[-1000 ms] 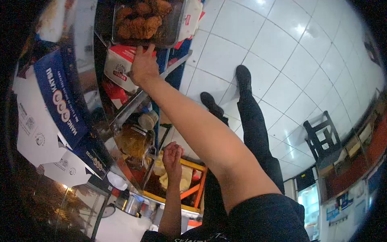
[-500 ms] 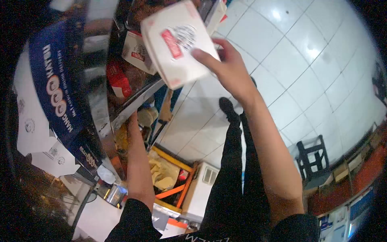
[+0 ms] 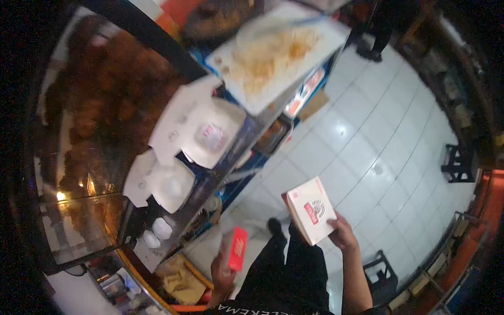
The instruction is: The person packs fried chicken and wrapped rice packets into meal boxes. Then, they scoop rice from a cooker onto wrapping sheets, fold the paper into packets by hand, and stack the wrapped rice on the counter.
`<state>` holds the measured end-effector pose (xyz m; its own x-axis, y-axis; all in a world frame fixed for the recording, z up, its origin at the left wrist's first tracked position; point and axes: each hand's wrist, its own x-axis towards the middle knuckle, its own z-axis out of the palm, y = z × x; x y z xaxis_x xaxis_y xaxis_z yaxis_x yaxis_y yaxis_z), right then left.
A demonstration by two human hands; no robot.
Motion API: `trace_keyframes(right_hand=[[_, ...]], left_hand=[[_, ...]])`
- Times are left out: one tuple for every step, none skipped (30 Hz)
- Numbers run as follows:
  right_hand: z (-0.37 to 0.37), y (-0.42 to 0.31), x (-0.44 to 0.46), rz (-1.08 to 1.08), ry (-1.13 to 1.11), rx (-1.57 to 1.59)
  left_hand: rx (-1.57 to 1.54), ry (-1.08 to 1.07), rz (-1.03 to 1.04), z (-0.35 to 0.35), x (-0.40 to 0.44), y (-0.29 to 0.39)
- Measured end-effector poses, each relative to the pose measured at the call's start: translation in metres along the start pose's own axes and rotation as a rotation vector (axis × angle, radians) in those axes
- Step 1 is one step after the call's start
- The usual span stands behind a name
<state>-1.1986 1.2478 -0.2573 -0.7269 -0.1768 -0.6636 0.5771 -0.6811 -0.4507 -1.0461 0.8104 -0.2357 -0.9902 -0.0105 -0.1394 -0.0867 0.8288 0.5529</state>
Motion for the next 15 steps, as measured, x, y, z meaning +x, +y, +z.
trace_keyframes(right_hand=[[0.009,-0.015,-0.018,-0.017,-0.054,0.011],[0.013,-0.032,-0.030,-0.074,-0.084,-0.020],[0.011,-0.045,-0.039,-0.114,-0.105,-0.045],[0.016,-0.056,-0.040,-0.151,-0.130,-0.079],[0.025,-0.077,-0.043,-0.214,-0.072,-0.096],[0.037,-0.097,-0.039,-0.280,-0.020,-0.112],[0.044,-0.116,-0.027,-0.356,0.027,-0.122],[0.024,-0.134,-0.004,-0.402,0.048,-0.130],[0.022,-0.159,0.012,-0.376,0.128,-0.102],[0.023,-0.184,0.026,-0.385,0.128,-0.117],[0.029,-0.212,0.043,-0.392,0.128,-0.133],[0.047,-0.238,0.056,-0.410,0.106,-0.117],[0.056,-0.268,0.079,-0.433,0.107,-0.183],[0.060,-0.294,0.101,-0.450,0.110,-0.249],[0.060,-0.316,0.118,-0.458,0.121,-0.315]], left_hand=[[-0.010,-0.006,0.098,-0.019,-0.017,0.024],[-0.042,0.027,0.201,-0.030,-0.016,0.035],[-0.069,0.048,0.291,-0.048,-0.007,0.051],[-0.072,0.083,0.313,-0.061,0.018,0.058],[-0.071,0.124,0.329,-0.071,0.054,0.078],[-0.019,0.195,0.381,-0.083,0.094,0.103],[0.038,0.271,0.441,-0.092,0.143,0.130],[0.117,0.301,0.501,-0.095,0.187,0.147],[0.172,0.346,0.558,-0.096,0.233,0.169],[0.227,0.380,0.612,-0.096,0.275,0.190],[0.243,0.375,0.614,-0.093,0.316,0.212],[0.261,0.363,0.613,-0.091,0.346,0.229],[0.275,0.357,0.569,-0.084,0.375,0.240],[0.289,0.345,0.520,-0.073,0.400,0.250],[0.300,0.320,0.467,-0.063,0.416,0.258]])
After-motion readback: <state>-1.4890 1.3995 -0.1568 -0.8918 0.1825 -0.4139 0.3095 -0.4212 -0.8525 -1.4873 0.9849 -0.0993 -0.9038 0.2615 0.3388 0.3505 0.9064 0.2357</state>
